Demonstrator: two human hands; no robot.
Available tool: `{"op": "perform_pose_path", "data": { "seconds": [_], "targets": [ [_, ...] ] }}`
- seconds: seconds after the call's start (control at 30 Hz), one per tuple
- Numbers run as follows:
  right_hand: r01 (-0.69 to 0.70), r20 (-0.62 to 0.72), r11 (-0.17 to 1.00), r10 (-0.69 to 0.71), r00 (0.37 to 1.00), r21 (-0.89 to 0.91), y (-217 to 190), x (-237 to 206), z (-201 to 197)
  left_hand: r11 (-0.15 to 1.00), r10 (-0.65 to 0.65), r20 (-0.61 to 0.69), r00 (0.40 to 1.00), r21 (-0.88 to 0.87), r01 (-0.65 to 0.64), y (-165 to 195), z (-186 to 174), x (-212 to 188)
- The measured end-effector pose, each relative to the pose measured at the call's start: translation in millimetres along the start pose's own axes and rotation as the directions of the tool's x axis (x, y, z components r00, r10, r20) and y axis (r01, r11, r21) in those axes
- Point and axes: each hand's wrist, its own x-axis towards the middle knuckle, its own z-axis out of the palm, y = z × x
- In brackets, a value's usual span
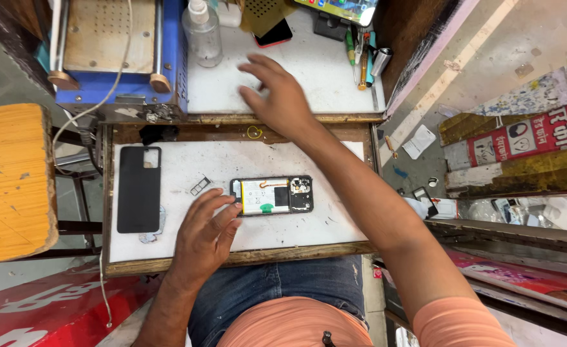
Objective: The person works on a disassembled mobile phone on a workbench. They use a screwdriver to remove and place screws, handle the camera module, and apply adhesive to the phone's internal frame. The person also uses a small brush to clean the area.
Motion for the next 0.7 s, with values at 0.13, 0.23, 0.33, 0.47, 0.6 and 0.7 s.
{"op": "perform_pose_path", "data": {
  "seconds": [0.13,0.23,0.33,0.47,0.6,0.7],
  "targets": [
    [-0.153,0.007,0.968,0.155,0.988,0.199,28,-73,-39,0.994,-0.053,0.031,0.998,-0.099,0.056,-3,2,2],
    [-0.187,-0.126,0.976,0.200,0.972,0.112,47,-130,-65,0.998,0.004,0.042,0.999,-0.058,-0.002,-8,6,1],
    [-0.292,-0.238,0.934,0.337,0.911,0.204,60,-186,-73,0.970,-0.196,-0.019,0.980,-0.149,0.191,-10,9,-4],
    [-0.415,-0.266,0.891,0.451,0.852,0.183,64,-245,-72,0.864,-0.492,-0.095,0.865,-0.175,0.472,-18,-3,-9],
    [-0.445,-0.281,0.891,0.451,0.847,0.089,56,-262,-70,0.813,-0.547,-0.098,0.832,0.174,0.555,-36,-27,-8],
    [-0.394,-0.249,0.919,0.388,0.887,0.029,46,-248,-74,0.802,-0.461,-0.095,0.883,0.382,0.460,-42,-37,-13]
  ]
}}
